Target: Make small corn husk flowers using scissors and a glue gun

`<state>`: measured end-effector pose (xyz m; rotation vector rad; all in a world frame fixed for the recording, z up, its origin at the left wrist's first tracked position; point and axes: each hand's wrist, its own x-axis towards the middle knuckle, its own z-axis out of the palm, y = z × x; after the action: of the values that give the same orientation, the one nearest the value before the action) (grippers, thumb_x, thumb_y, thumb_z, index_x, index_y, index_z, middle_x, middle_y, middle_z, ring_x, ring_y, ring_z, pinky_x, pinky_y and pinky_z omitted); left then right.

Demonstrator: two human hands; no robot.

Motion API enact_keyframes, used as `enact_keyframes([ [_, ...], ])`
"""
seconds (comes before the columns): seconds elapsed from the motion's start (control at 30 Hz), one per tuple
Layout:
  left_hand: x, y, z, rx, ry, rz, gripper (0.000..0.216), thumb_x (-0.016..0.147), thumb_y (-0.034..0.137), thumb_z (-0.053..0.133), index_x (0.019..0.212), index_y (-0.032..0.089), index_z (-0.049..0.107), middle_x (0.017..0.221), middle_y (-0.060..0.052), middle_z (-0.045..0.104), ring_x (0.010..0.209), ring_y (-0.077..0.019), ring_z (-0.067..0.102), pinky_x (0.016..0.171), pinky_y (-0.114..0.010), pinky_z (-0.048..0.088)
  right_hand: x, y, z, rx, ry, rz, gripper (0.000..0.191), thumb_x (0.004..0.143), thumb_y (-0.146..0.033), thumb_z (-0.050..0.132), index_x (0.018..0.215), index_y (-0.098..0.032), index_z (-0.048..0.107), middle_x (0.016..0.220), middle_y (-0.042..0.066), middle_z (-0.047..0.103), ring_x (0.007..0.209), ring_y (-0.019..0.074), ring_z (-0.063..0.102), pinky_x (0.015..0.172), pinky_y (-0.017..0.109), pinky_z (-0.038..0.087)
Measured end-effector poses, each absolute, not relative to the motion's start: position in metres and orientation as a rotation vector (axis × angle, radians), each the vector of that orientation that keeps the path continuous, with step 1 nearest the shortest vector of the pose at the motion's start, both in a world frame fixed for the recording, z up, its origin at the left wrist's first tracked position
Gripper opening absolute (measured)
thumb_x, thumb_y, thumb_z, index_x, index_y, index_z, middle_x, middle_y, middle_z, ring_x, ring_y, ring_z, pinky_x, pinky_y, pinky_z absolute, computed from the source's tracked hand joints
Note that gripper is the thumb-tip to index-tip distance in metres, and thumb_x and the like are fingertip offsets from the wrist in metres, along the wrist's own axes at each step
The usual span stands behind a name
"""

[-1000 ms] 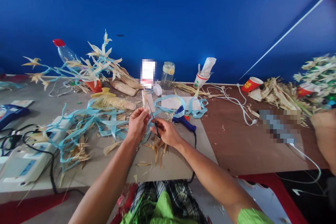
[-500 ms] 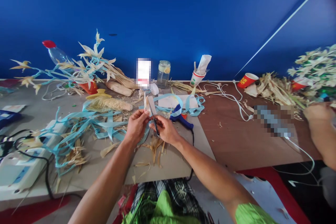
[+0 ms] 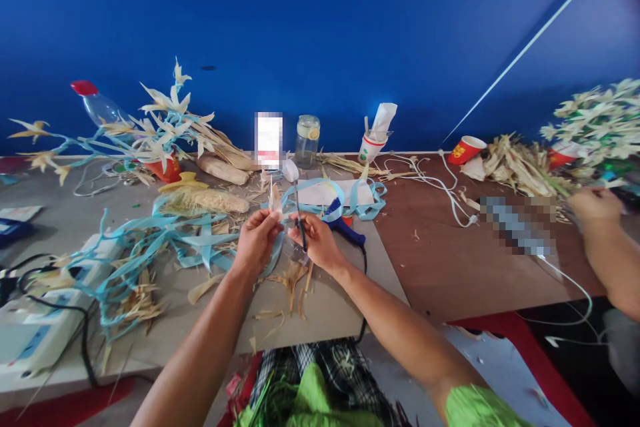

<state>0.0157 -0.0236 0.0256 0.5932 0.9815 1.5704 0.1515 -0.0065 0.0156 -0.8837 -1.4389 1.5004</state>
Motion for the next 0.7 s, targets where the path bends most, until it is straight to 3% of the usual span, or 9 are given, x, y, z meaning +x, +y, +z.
enact_keyframes([
  [0.2,0.016,-0.023,0.019,0.721,1.144,1.435,0.029,0.058,0.035,0.079,0.075,0.015,0.065,0.062,0.003,0.055,0.05,-0.0049,0.046,0.048,-0.017,0.033,0.162,0.007,0.028,-0.865,-1.092,1.504,0.05,0.059,-0.035,0.076,0.102,-0.02,0.053,0.077,-0.003,0.056,0.065,0.0099,0.05,0.061,0.022,0.039],
  [0.3,0.016,-0.023,0.014,1.01,1.331,1.399,0.025,0.068,0.037,0.071,0.081,0.016,0.067,0.061,0.003,0.055,0.052,-0.0067,0.046,0.051,-0.019,0.035,0.164,0.013,0.026,-0.846,-0.993,1.493,0.051,0.058,-0.035,0.077,0.101,-0.02,0.053,0.076,-0.003,0.057,0.064,0.0101,0.05,0.057,0.022,0.037],
  [0.5,0.013,-0.024,0.01,1.775,1.731,1.464,0.017,0.083,0.027,0.055,0.084,0.016,0.068,0.079,-0.003,0.065,0.073,-0.0136,0.056,0.07,-0.026,0.043,0.169,0.017,0.026,-0.767,-0.932,1.553,0.045,0.065,-0.037,0.072,0.101,-0.021,0.051,0.068,-0.004,0.057,0.049,0.0069,0.039,0.046,0.022,0.027],
  [0.7,0.013,-0.027,0.01,2.15,1.732,1.516,0.016,0.087,0.019,0.05,0.086,0.016,0.066,0.08,-0.006,0.065,0.076,-0.0146,0.059,0.073,-0.027,0.046,0.164,0.014,0.025,-0.806,-0.954,1.587,0.052,0.059,-0.034,0.078,0.102,-0.02,0.052,0.074,-0.003,0.058,0.058,0.009,0.047,0.05,0.022,0.033],
])
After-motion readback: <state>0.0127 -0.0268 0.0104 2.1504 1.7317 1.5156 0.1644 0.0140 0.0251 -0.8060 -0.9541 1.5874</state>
